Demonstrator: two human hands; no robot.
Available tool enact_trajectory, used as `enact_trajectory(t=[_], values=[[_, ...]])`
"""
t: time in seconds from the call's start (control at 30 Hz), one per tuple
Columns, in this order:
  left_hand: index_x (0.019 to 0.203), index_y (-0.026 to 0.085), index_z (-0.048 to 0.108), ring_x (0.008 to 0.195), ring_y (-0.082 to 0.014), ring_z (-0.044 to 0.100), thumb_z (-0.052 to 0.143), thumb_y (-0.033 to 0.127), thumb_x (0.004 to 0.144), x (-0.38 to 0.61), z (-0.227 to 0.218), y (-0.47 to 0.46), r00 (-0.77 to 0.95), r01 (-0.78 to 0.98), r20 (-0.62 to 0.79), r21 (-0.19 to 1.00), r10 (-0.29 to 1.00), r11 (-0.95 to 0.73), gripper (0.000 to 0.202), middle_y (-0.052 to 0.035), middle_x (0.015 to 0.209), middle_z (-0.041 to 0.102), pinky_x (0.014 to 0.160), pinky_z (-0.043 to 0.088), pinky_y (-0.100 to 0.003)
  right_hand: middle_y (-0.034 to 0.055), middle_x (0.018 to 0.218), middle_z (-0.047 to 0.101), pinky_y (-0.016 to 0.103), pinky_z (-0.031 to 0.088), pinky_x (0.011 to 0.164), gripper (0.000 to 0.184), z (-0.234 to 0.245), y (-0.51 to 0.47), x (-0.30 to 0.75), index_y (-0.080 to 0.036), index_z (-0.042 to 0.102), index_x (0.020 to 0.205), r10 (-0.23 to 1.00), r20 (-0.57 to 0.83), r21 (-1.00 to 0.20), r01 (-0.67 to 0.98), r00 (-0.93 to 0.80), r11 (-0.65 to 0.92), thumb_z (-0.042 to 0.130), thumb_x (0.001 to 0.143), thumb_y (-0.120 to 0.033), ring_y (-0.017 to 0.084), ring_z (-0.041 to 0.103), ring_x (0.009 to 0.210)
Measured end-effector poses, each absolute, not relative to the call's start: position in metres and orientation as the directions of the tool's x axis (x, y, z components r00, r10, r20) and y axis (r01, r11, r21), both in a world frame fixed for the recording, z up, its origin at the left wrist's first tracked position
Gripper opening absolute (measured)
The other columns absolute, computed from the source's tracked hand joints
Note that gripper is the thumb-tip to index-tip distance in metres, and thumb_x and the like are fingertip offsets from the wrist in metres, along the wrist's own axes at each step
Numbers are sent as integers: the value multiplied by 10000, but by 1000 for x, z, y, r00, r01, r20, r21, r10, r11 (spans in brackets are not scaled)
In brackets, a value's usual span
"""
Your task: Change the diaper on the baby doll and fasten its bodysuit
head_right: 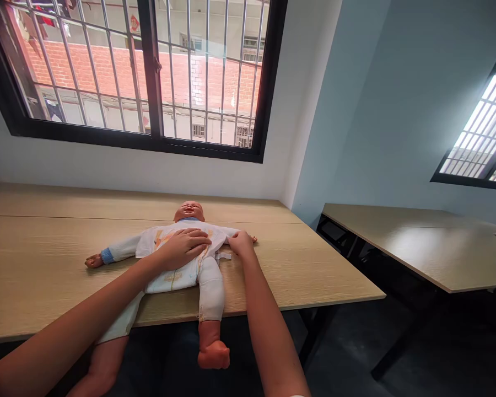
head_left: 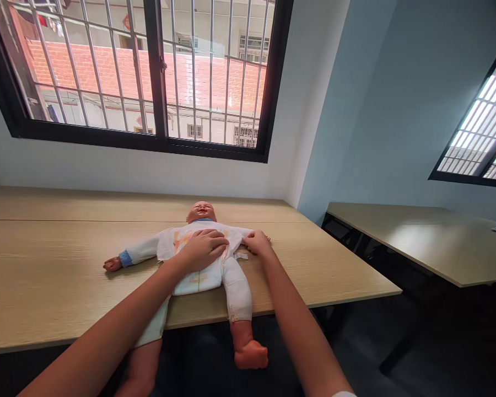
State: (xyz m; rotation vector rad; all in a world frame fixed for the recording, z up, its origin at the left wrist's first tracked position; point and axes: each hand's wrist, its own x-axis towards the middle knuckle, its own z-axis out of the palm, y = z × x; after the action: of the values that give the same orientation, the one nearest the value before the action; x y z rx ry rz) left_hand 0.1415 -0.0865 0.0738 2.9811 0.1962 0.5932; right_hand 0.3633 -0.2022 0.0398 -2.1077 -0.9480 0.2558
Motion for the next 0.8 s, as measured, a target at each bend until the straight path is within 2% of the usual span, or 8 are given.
enact_trajectory(t=[0.07,0.17,0.23,0.3,0.4,0.53,0.67,0.8], values=[[1259,358,753,1331,-280,579,388,379,1082,141,74,-87,914,114,376,120,151,-986,407,-5,1385,701,1139,386,-490,-46,508,469,242,297,555,281,44,-206,363,-167,636,607,781,86,-733,570,618,-370,773,795,-324,114,427,551],[1263,355,752,1341,-274,573,378,379,1081,139,75,-90,914,124,373,122,161,-985,416,-4,1388,700,1148,384,-483,-58,540,526,230,283,526,200,47,-210,362,-155,730,695,879,-17,-745,580,477,-330,855,723,-309,95,411,534],[1260,346,754,1347,-269,570,370,377,1082,138,77,-92,914,130,369,124,167,-984,424,-9,1393,699,1155,382,-475,-55,544,557,229,288,512,183,47,-212,360,-147,752,732,909,-71,-751,578,411,-319,878,684,-271,94,424,516],[1260,340,756,1350,-264,568,367,376,1082,138,79,-94,916,135,363,126,172,-983,430,-12,1397,699,1159,384,-468,-58,513,538,234,278,505,165,46,-212,356,-135,728,687,921,-80,-753,582,382,-308,875,642,-193,92,417,500],[1261,333,757,1359,-256,563,360,382,1084,139,80,-96,916,144,357,128,181,-981,437,-15,1403,699,1177,375,-461,-61,467,489,248,258,501,168,47,-214,350,-128,677,604,922,-57,-752,591,383,-292,844,615,-120,91,391,486],[1280,330,748,1376,-248,548,350,386,1083,139,82,-98,918,163,343,124,196,-979,447,-19,1413,692,1198,356,-461,-54,443,455,261,255,507,198,52,-215,344,-151,627,555,919,-41,-760,584,392,-284,758,702,-125,101,353,472],[1324,341,726,1378,-254,535,341,310,1059,139,84,-100,933,179,298,105,203,-978,469,-20,1426,678,1179,363,-479,-28,483,516,253,276,500,212,51,-210,344,-166,615,547,911,-48,-777,558,410,-292,656,741,-90,108,377,471],[1335,381,723,1350,-289,534,358,229,1005,142,89,-102,951,194,234,63,203,-979,516,-34,1415,665,1120,381,-532,16,503,565,257,351,502,254,42,-201,349,-171,592,525,878,-76,-807,489,472,-332,656,762,-106,131,452,459]])
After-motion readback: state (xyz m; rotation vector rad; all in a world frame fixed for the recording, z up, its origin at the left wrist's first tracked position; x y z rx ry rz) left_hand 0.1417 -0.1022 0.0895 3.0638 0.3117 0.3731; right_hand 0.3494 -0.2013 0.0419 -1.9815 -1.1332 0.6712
